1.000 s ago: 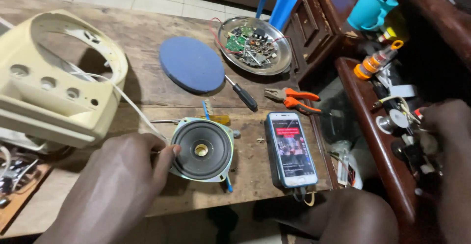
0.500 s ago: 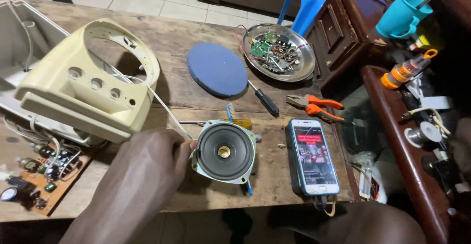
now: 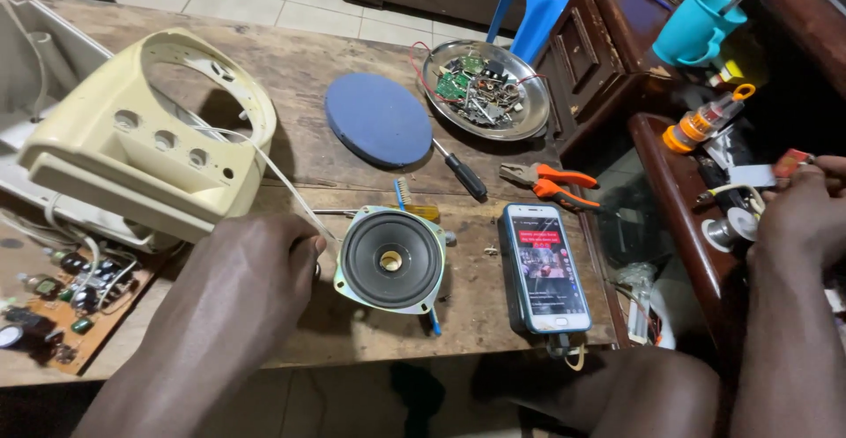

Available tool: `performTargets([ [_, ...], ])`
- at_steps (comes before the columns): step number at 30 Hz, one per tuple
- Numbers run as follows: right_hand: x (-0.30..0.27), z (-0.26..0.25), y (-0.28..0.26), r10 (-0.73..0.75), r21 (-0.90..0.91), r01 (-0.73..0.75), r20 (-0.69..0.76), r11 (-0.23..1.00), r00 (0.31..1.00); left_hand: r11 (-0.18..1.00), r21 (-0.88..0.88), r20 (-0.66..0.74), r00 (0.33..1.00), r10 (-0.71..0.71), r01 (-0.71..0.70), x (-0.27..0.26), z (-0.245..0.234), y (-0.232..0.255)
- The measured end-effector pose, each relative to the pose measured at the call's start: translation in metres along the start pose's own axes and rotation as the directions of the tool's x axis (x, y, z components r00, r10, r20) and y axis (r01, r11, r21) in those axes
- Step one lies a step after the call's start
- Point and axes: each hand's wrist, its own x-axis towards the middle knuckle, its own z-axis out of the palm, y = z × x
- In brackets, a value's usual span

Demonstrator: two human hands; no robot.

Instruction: Cleaning a speaker cone with a brush and reassembling the internal circuit board and wiring.

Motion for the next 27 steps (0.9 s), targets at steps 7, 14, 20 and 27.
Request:
performTargets([
  [7,-0.159,-0.043,-0.211,0.123,0.424,-0.491,0.649,0.761,0.751,0.979,-0.051,-0.269,0.947,0.178,-0.199,-0.007,-0.007,0.000],
  [14,-0.264,-0.053,-0.318,0.125,0.310,-0.746,0.877,0.589,0.464,0.687,-0.421,-0.426,0.798,0.426,-0.592,-0.026,-0.013,0.027],
  [20,-0.319,-0.049,-0.329,0.119,0.279,-0.829,0.918,0.485,0.379,0.554,-0.817,0.269,0.956,0.116,0.162,-0.045,-0.027,0.053],
  [27,-0.304,-0.066,-0.341,-0.312,0.330,0.069,0.775,0.942,0.549,0.709,-0.705,0.065,0.994,0.086,-0.015,-0.037,-0.038,0.034],
])
